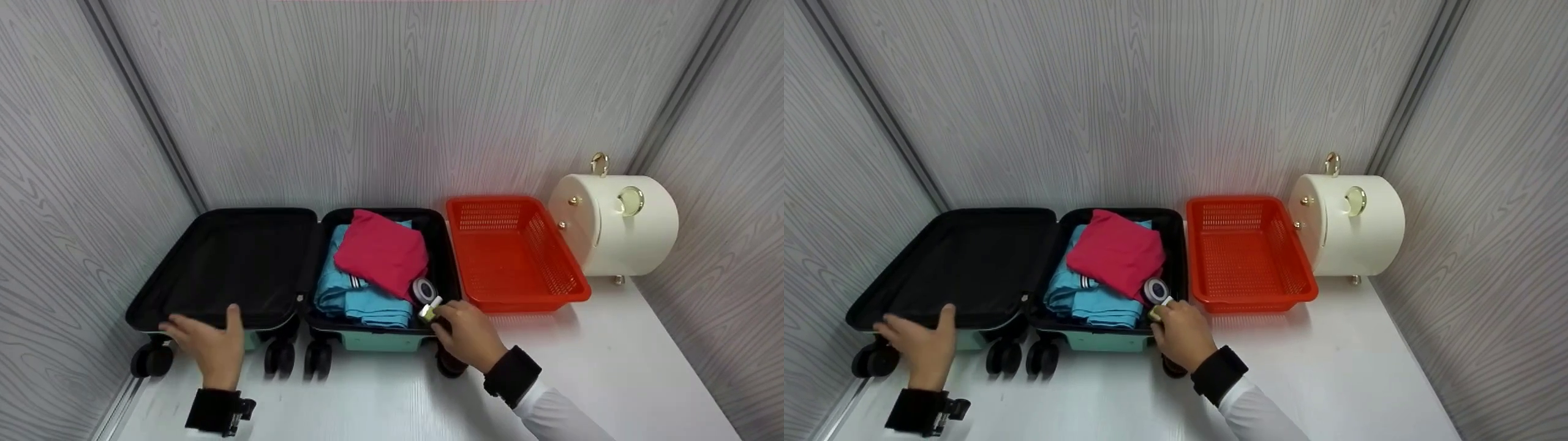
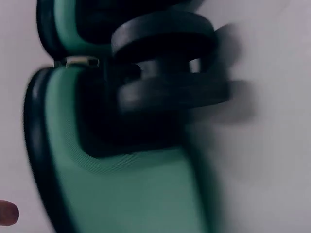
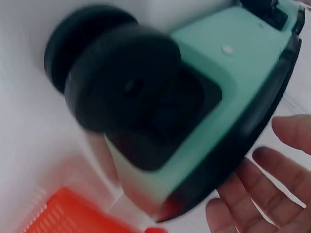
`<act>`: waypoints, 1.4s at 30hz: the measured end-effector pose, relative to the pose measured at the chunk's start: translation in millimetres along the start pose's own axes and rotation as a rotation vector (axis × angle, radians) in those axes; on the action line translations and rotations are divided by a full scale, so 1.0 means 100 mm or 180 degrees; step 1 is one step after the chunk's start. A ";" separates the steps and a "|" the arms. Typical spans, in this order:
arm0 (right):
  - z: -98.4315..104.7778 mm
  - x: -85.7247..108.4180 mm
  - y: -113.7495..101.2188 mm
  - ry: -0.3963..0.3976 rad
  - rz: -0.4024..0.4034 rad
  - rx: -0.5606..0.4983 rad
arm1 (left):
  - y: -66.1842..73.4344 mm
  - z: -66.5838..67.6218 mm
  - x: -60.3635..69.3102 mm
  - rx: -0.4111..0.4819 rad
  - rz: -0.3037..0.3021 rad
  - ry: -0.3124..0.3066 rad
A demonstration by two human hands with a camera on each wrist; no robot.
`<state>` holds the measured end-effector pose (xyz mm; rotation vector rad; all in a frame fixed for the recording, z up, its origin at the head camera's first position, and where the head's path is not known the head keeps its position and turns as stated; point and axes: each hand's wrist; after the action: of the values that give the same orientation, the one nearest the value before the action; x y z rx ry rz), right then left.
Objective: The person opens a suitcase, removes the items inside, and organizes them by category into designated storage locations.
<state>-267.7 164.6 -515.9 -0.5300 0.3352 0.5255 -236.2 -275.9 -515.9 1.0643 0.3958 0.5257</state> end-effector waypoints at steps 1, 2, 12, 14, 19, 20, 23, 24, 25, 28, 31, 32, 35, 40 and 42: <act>0.02 -0.02 0.03 0.0047 -0.0049 -0.0006 | 0.10 -0.05 0.04 -0.0226 -0.0256 -0.0014; 0.05 -0.04 0.06 0.0110 -0.0101 0.0010 | 0.19 -0.09 0.08 -0.0435 -0.0521 -0.0078; 0.21 -0.20 0.53 0.0011 -0.0769 0.0031 | 0.64 -0.91 0.45 -0.1238 -0.2488 -0.1053; 0.21 -0.19 0.60 -0.0215 -0.0884 0.0054 | 0.65 -1.08 0.52 -0.1311 -0.2663 -0.1286; 0.17 -0.09 0.68 -0.0334 -0.0779 0.0187 | 0.62 -1.35 0.64 -0.1634 -0.2829 -0.1854; 0.17 -0.07 0.68 -0.0305 -0.0734 0.0211 | 0.61 -1.37 0.65 -0.1721 -0.2884 -0.1914; 0.20 0.01 0.65 -0.0274 -0.0652 0.0261 | 0.61 -1.43 0.66 -0.2018 -0.3129 -0.1933; 0.21 0.03 0.64 -0.0281 -0.0629 0.0271 | 0.61 -1.44 0.67 -0.2093 -0.3180 -0.1934; 0.23 0.06 0.63 -0.0302 -0.0617 0.0272 | 0.61 -1.44 0.67 -0.2154 -0.3227 -0.1936; 0.28 0.15 0.56 -0.0417 -0.0585 0.0275 | 0.61 -1.45 0.68 -0.2262 -0.3357 -0.1940; 0.34 0.24 0.49 -0.0549 -0.0592 0.0256 | 0.60 -1.45 0.71 -0.2286 -0.3402 -0.1926; 0.36 0.28 0.47 -0.0599 -0.0609 0.0239 | 0.59 -1.45 0.71 -0.2280 -0.3412 -0.1910; 0.43 0.37 0.39 -0.0735 -0.0676 0.0168 | 0.57 -1.46 0.73 -0.2271 -0.3423 -0.1827; 0.55 0.53 0.28 -0.0901 -0.0695 0.0116 | 0.56 -1.48 0.74 -0.2231 -0.3466 -0.1664; 0.59 0.61 0.23 -0.0935 -0.0657 0.0113 | 0.56 -1.48 0.75 -0.2234 -0.3460 -0.1639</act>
<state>-220.6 237.7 -503.0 -0.4396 0.0090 0.3895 -268.4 -104.7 -534.4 0.1743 0.2436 -0.5600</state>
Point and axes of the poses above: each hand's wrist, its own x-axis away from the middle knuckle, its own z-axis out of the back of the hand, y = z × x, and after that the axes turned 5 degrees about -x, right-handed
